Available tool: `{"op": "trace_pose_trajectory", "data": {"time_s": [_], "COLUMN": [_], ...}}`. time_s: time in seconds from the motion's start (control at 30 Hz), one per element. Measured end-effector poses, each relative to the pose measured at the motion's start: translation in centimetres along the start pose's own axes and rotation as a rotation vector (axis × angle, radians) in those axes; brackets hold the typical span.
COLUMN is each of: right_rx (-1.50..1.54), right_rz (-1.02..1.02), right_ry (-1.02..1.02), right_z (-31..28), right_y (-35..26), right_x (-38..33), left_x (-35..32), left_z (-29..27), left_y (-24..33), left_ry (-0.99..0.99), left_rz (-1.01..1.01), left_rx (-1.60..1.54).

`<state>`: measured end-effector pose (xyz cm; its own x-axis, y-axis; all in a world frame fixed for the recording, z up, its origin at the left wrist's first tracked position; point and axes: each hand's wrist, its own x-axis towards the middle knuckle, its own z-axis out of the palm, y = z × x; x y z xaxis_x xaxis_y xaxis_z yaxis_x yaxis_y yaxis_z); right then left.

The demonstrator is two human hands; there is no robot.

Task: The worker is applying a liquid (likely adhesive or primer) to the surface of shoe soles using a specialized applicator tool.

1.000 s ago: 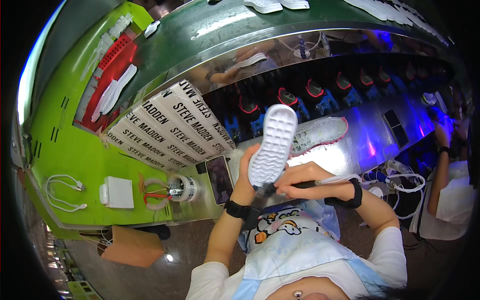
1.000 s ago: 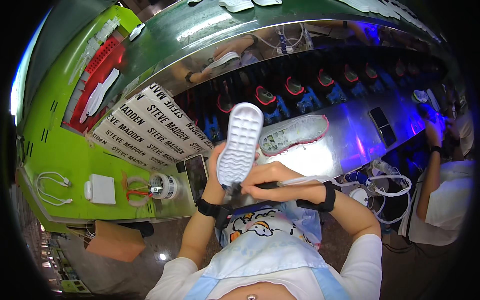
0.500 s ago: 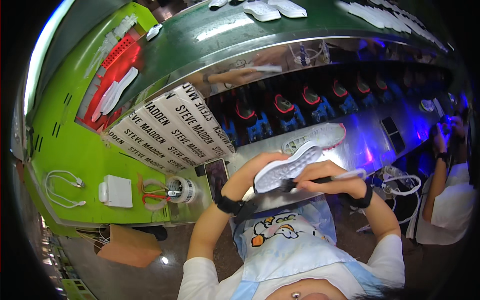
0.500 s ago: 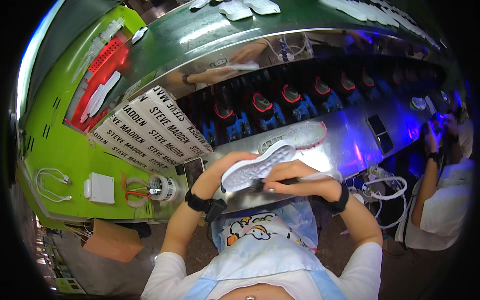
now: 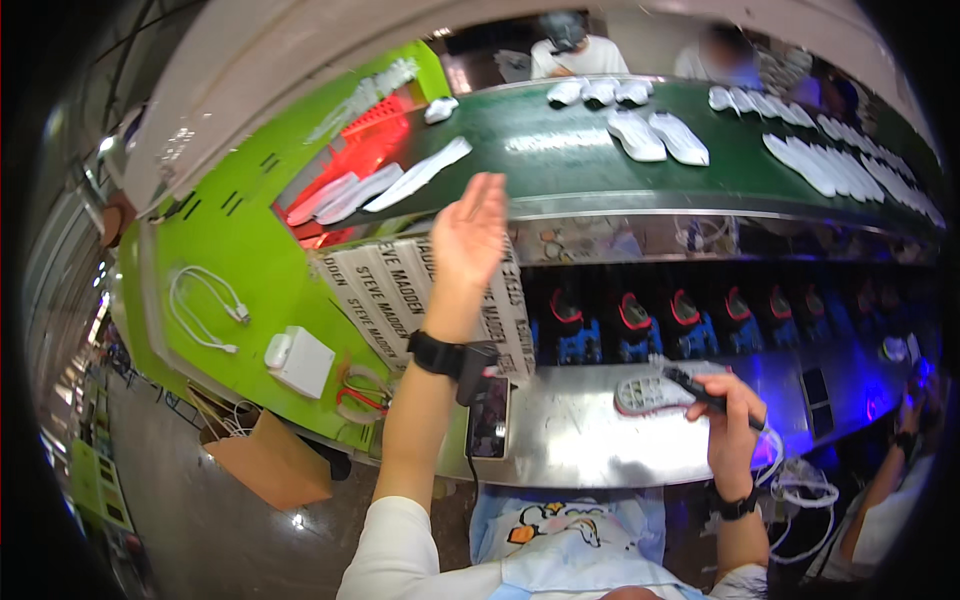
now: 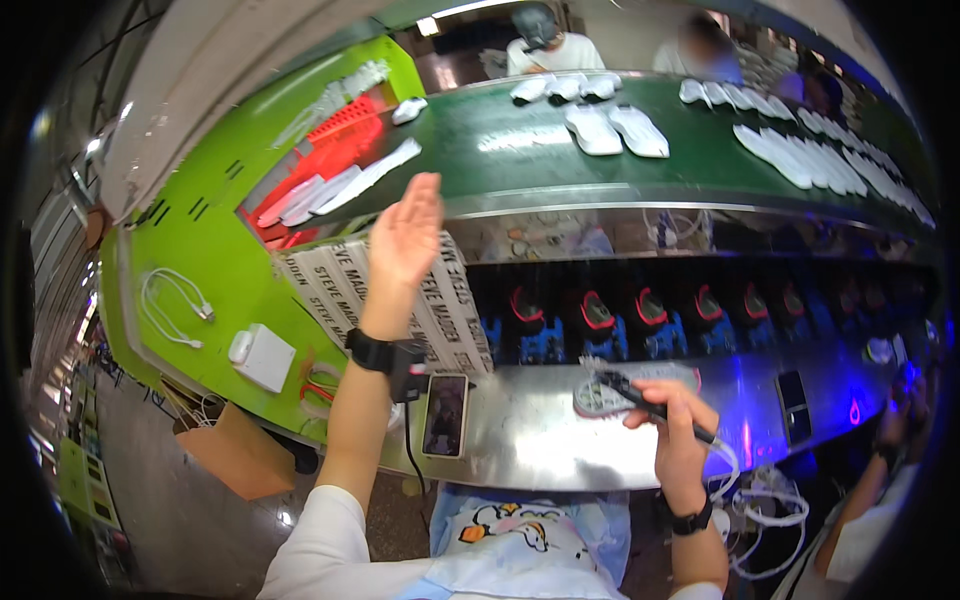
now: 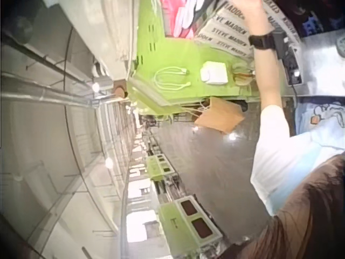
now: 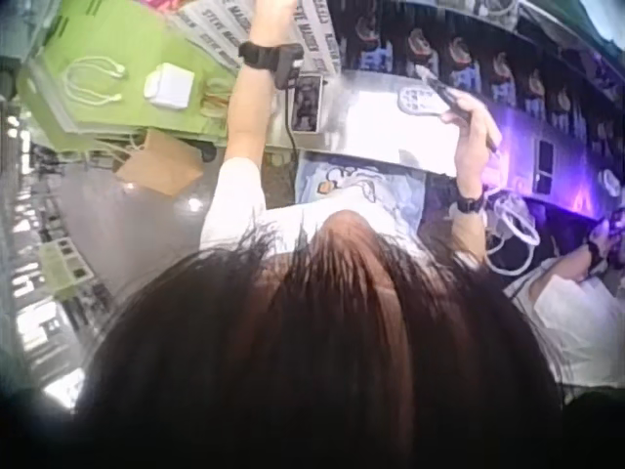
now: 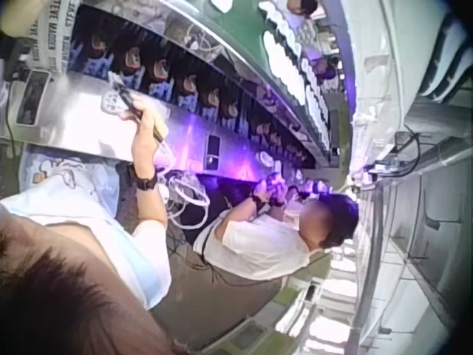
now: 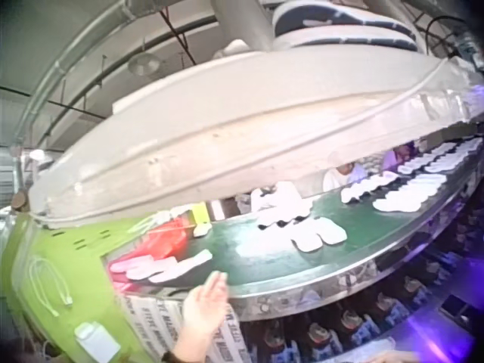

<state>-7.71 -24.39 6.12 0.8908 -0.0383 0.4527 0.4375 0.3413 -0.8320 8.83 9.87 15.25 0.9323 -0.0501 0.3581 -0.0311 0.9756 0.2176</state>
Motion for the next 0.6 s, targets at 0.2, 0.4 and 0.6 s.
{"op": "trace_pose_trajectory", "data": {"time_s": [0.2, 0.4, 0.6], "right_rx": [0.086, 0.061, 0.062], "right_rz": [0.141, 0.146, 0.346], "right_ry": [0.128, 0.263, 0.254], "right_z": [-0.2, -1.0, -1.2], "right_y": [1.8, 1.9, 1.2], "right_x": [-0.9, -2.4, -3.3], "left_x": [9.8, 18.6, 19.4], "left_z": [6.8, 2.4, 0.6], "left_y": [-13.0, -17.7, -8.9], "left_ry": [-0.327, -0.439, -0.033], "left_rz": [-0.218, 0.244, -0.173], "left_rx": [1.439, 2.413, 2.229]}}
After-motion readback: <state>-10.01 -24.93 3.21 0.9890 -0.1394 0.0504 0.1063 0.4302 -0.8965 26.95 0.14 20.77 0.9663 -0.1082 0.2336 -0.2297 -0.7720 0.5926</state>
